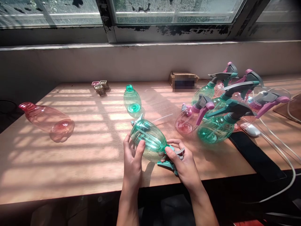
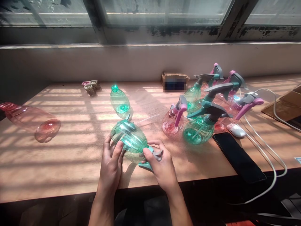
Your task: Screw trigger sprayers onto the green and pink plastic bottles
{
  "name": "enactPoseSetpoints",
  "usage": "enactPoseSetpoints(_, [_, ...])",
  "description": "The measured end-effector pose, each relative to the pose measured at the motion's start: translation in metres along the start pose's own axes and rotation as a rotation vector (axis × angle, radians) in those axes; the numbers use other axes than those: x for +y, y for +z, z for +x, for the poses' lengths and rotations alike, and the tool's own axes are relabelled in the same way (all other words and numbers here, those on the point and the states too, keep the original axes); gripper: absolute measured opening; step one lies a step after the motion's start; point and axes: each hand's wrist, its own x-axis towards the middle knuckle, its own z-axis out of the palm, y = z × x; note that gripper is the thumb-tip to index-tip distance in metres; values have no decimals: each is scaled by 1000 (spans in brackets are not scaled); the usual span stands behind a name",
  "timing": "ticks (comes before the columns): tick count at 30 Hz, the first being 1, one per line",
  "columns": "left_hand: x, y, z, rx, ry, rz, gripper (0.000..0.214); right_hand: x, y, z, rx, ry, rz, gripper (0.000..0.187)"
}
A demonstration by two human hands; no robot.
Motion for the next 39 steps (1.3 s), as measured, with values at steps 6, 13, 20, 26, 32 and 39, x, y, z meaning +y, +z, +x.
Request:
enactPoseSetpoints(6, [0,0,0,-1,-4,-5,61,1,0,1,8,8,3,45])
enactPoseSetpoints(13, [1,1,0,2,-7,-10,60,1,0,1,3,4,6,44])
enactPoseSetpoints(20, [0,0,0,-8,0,-5,60,-2,0,1,-2,7,10,43])
enactPoseSetpoints(26, [-1,-1,0,-5,-5,0,57,-1,1,1,-4,10,15,43])
enactPoseSetpoints(32, [0,-1,0,-10,0,14,56,-1,1,0,0,8,23,44])
enactPoseSetpoints(39, [1,0,0,-3,-8,8,57,-2,1,1,10,5,22,43])
